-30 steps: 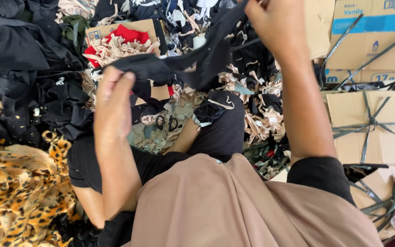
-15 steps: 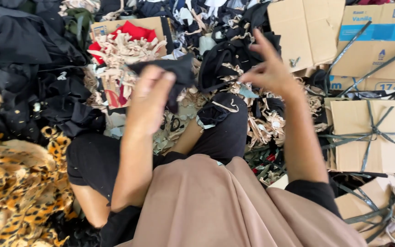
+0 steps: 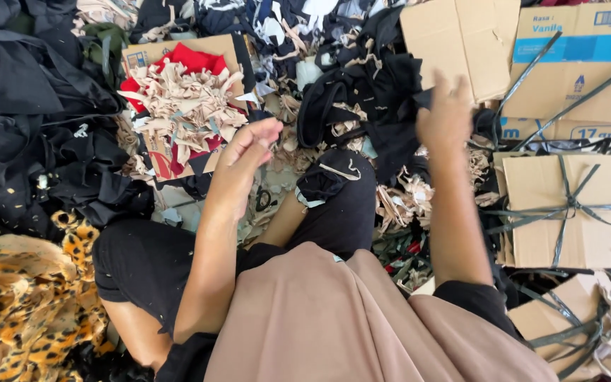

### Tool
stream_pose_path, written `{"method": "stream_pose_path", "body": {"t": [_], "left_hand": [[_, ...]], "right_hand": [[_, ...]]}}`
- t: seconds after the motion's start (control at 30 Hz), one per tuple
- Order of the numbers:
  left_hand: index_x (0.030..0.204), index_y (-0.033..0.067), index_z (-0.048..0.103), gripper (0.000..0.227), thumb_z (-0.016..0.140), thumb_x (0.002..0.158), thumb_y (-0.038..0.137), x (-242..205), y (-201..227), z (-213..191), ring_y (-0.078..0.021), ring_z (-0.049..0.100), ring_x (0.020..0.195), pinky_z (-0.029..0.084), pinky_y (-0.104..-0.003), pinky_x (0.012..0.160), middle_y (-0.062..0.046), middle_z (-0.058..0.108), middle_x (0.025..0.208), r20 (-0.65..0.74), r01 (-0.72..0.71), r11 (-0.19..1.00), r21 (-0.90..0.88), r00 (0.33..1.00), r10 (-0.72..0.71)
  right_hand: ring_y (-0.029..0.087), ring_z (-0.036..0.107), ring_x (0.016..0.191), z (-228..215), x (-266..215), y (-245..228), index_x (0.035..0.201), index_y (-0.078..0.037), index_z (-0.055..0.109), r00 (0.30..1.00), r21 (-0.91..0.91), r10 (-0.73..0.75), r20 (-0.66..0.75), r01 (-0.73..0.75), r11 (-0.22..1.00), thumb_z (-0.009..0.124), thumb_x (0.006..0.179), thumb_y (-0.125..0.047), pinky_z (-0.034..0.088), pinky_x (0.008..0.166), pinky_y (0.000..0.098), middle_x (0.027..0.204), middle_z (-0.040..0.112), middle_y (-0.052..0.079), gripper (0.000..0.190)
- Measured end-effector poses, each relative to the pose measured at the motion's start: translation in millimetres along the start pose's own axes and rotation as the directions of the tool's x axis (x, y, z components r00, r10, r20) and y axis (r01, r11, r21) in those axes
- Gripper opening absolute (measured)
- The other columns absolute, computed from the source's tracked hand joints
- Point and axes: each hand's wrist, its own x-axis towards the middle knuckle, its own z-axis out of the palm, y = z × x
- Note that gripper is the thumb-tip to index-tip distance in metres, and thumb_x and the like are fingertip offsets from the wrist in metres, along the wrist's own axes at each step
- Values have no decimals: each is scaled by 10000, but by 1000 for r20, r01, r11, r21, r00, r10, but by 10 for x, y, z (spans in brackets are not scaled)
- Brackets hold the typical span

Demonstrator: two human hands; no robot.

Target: The person sits on the floor and packs various fabric scraps and cardboard pieces into a small cardboard box. They layer black, red, and beige fabric pieces, then cover the contents with a cardboard lid and secure the package with a plastic strap.

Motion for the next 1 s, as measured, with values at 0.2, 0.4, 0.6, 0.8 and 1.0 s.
{"method": "stream_pose_path", "body": {"t": [0.2,0.4,0.6,0.8,1.0], "left_hand": [[1394,80,604,370,459,1056,125,-69,-55,-74,-354,525,1380,432,-533,1111,-201,611,1371,-20,29,1000,12,999,-28],[1444,17,534,415,448,1058,139,-291,8,-380,-439,390,1460,386,-601,1121,-292,486,1479,-185,79,996,46,980,-69],[1538,45,430,622,556,1029,381,-23,-539,-98,-514,342,1452,408,-691,1056,-331,382,1553,-23,244,970,-14,969,-245],[1249,232,741,326,670,931,211,62,-676,194,-229,640,1245,498,-412,1062,-49,744,1205,87,116,912,392,983,-163],[1202,123,759,310,704,899,88,-245,-477,34,-140,589,1062,498,-371,1002,-63,704,1050,124,43,984,175,990,-65]], "right_hand": [[368,744,869,974,-416,-1481,891,-100,790,917,281,-299,265,223,933,632,921,-571,598,763,513,817,740,136,498],[329,724,797,2188,-305,-1488,922,-47,765,921,581,-351,166,196,790,671,925,-266,605,705,436,792,687,134,239],[284,583,646,237,-1300,-1465,640,-86,540,805,834,-556,-208,443,329,785,928,-242,465,620,340,626,532,93,408],[372,674,1092,383,-1903,-1089,1221,-3,708,783,939,-619,-59,255,232,641,1015,-188,557,876,465,1152,669,226,285],[373,640,1199,975,-1686,-889,1414,-55,500,495,410,-500,711,-869,-277,440,930,-782,538,1016,533,1314,578,221,875]]}}
